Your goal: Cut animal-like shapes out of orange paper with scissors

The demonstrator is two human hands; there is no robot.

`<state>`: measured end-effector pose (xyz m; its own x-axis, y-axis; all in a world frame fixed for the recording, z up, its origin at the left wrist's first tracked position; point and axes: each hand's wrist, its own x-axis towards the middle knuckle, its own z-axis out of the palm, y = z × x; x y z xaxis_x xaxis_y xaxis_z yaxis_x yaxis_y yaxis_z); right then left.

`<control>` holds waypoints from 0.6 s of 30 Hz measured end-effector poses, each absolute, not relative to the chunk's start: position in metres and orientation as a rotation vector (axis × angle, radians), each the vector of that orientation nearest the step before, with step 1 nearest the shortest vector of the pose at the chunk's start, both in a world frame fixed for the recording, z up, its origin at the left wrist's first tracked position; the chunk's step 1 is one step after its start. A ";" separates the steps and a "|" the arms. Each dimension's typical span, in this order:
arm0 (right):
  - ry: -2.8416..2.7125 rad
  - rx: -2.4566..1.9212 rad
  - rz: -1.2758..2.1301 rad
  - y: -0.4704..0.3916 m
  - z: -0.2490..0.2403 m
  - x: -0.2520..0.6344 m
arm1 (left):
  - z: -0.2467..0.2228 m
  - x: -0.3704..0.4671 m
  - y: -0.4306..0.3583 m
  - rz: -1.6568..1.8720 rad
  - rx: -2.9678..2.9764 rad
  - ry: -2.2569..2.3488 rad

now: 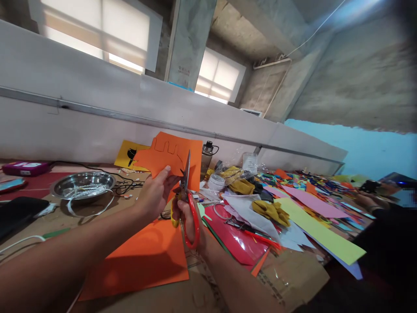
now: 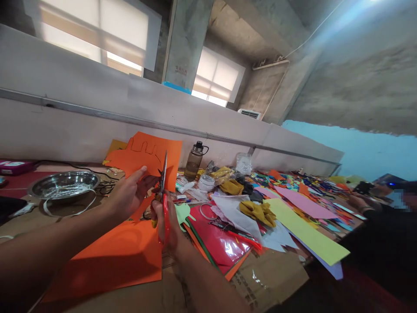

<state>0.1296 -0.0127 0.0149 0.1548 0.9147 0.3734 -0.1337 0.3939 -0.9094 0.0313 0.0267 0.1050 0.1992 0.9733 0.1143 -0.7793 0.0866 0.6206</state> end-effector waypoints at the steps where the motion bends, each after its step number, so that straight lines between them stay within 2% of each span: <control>1: -1.165 -0.860 0.897 -0.013 0.015 0.129 | 0.106 0.031 0.026 1.353 0.636 0.368; 18: -1.155 -0.908 0.860 -0.013 0.014 0.130 | 0.106 0.031 0.025 1.360 0.639 0.353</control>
